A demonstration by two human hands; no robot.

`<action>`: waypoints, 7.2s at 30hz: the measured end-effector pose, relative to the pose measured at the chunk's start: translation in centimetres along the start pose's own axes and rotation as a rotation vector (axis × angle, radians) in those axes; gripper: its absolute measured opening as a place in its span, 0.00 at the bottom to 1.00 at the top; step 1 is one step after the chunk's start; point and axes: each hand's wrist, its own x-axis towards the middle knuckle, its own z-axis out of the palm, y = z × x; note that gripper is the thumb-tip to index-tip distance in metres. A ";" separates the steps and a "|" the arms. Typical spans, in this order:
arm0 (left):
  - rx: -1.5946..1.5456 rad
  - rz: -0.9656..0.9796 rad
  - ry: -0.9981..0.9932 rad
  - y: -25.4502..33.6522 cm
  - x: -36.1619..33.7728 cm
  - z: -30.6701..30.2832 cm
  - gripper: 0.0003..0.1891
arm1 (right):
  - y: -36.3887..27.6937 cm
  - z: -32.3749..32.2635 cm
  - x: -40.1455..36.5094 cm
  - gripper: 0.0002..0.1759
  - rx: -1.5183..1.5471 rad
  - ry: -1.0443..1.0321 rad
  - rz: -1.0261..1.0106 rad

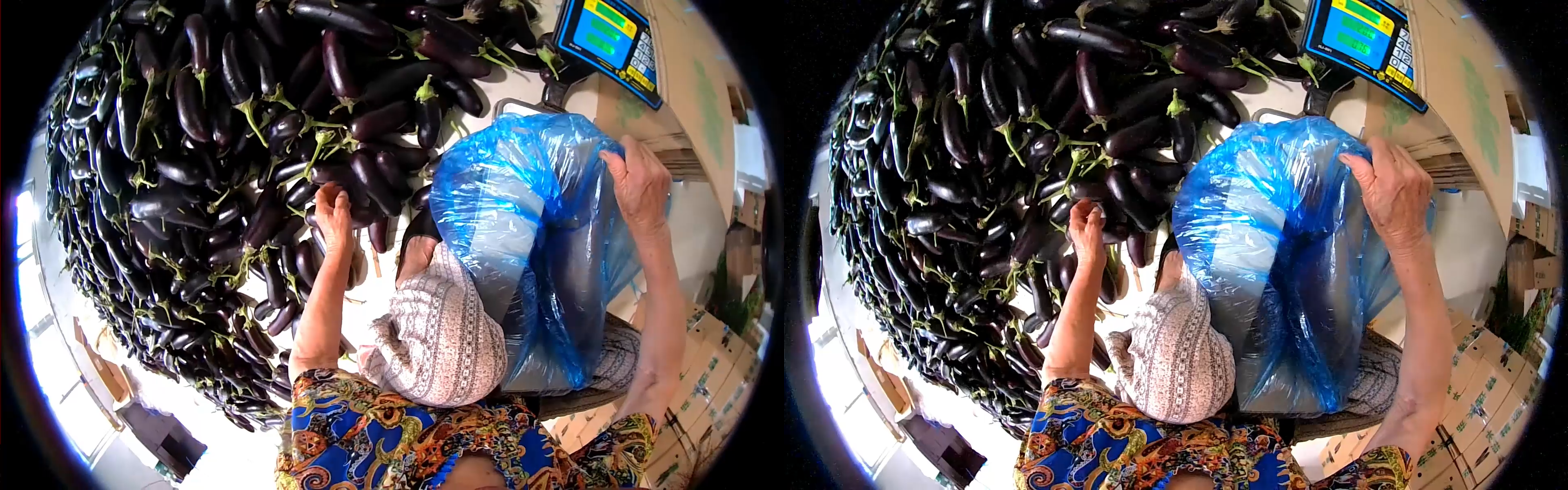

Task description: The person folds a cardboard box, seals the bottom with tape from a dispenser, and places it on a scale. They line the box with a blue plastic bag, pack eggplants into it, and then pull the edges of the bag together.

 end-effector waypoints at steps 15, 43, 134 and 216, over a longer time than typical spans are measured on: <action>0.173 0.122 -0.212 -0.9 -0.1 3.3 0.31 | 2.3 1.2 3.1 0.27 0.053 -0.291 0.198; 0.897 0.086 -1.105 7.9 -19.5 29.6 0.40 | 4.0 3.8 -2.1 0.34 0.305 -0.156 0.086; -0.479 -0.317 -1.059 15.2 -1.5 17.6 0.20 | -4.7 -2.2 -9.0 0.46 0.215 0.015 0.393; -0.075 -0.321 -1.039 2.3 -4.6 7.7 0.03 | 7.9 5.4 -16.2 0.10 -0.033 -1.124 0.525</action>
